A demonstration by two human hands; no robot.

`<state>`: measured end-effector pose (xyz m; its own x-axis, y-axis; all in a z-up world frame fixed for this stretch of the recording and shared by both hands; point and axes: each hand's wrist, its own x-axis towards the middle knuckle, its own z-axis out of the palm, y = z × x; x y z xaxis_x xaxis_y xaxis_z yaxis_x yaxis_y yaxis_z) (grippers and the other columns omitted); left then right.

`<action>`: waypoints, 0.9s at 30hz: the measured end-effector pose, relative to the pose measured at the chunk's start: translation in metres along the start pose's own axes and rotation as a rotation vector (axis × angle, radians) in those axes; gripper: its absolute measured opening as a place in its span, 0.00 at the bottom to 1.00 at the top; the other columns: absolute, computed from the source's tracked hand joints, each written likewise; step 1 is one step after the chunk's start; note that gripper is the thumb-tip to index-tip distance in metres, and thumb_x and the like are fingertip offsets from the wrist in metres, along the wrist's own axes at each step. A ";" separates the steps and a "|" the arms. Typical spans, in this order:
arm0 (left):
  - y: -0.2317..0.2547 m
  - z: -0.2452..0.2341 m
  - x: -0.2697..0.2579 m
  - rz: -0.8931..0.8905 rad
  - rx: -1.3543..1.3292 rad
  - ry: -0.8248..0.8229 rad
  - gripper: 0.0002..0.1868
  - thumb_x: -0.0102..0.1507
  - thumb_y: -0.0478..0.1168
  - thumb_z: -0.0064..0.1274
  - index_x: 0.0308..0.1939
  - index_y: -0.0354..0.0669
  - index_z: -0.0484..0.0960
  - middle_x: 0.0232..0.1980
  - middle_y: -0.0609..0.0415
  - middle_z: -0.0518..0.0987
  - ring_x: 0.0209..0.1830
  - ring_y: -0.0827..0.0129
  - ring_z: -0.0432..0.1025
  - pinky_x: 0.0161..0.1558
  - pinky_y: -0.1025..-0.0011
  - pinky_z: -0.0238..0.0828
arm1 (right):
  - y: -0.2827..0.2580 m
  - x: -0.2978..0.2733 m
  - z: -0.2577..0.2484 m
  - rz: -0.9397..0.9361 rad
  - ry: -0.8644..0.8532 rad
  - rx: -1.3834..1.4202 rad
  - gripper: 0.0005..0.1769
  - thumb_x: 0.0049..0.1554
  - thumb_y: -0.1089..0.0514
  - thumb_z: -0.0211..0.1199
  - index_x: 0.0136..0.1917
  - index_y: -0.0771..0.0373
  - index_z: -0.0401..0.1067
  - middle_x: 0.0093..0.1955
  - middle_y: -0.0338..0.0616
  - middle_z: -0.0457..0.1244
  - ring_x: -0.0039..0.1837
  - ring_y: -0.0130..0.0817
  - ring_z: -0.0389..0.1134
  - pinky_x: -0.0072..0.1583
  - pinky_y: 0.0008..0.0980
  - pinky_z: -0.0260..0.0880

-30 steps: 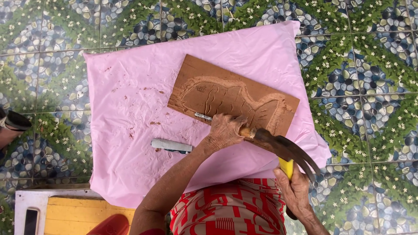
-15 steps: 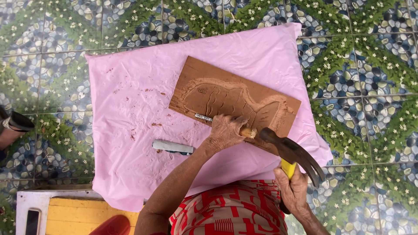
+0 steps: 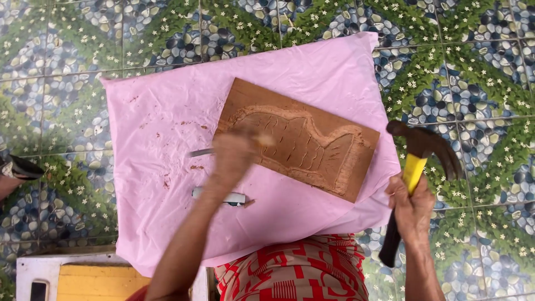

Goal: The person carves a fish design into a wooden board using a hammer and chisel.

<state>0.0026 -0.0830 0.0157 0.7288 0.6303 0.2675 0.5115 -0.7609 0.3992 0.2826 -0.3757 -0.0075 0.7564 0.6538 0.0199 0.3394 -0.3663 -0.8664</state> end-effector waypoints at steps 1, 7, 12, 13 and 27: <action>-0.038 0.000 -0.009 -0.177 0.108 0.089 0.08 0.64 0.44 0.55 0.41 0.45 0.82 0.26 0.50 0.79 0.18 0.62 0.69 0.18 0.63 0.65 | 0.012 0.012 -0.005 -0.042 -0.012 -0.106 0.07 0.72 0.58 0.57 0.53 0.64 0.65 0.36 0.44 0.65 0.29 0.32 0.63 0.31 0.28 0.64; -0.231 -0.063 -0.118 -0.706 0.527 -0.015 0.16 0.63 0.30 0.47 0.50 0.47 0.85 0.31 0.55 0.82 0.16 0.75 0.65 0.14 0.80 0.51 | 0.076 0.061 -0.024 0.093 -0.092 -0.126 0.16 0.69 0.49 0.57 0.62 0.62 0.72 0.46 0.38 0.65 0.40 0.29 0.58 0.38 0.29 0.58; -0.241 -0.088 -0.152 -1.309 -0.460 0.068 0.12 0.62 0.34 0.65 0.47 0.44 0.80 0.52 0.51 0.81 0.50 0.65 0.75 0.50 0.65 0.77 | 0.091 0.078 -0.027 0.503 -0.177 0.131 0.18 0.63 0.43 0.63 0.57 0.57 0.75 0.50 0.36 0.66 0.53 0.30 0.63 0.53 0.31 0.61; -0.227 -0.090 -0.146 -1.305 -0.494 0.080 0.15 0.62 0.36 0.64 0.51 0.43 0.79 0.55 0.49 0.80 0.55 0.62 0.74 0.57 0.62 0.74 | 0.086 0.076 -0.026 0.567 -0.141 0.223 0.18 0.61 0.47 0.65 0.60 0.57 0.75 0.52 0.34 0.66 0.52 0.26 0.64 0.53 0.26 0.64; -0.256 -0.044 -0.071 -1.176 -0.431 0.072 0.19 0.56 0.40 0.67 0.49 0.55 0.80 0.48 0.63 0.81 0.50 0.68 0.74 0.48 0.74 0.74 | 0.142 0.036 -0.056 0.615 0.074 0.327 0.14 0.58 0.55 0.68 0.58 0.53 0.75 0.53 0.27 0.67 0.54 0.18 0.66 0.56 0.19 0.66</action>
<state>-0.2000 0.0740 -0.0670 -0.1005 0.9097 -0.4030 0.6341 0.3707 0.6786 0.3897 -0.4412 -0.1018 0.7973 0.3407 -0.4982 -0.3396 -0.4293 -0.8369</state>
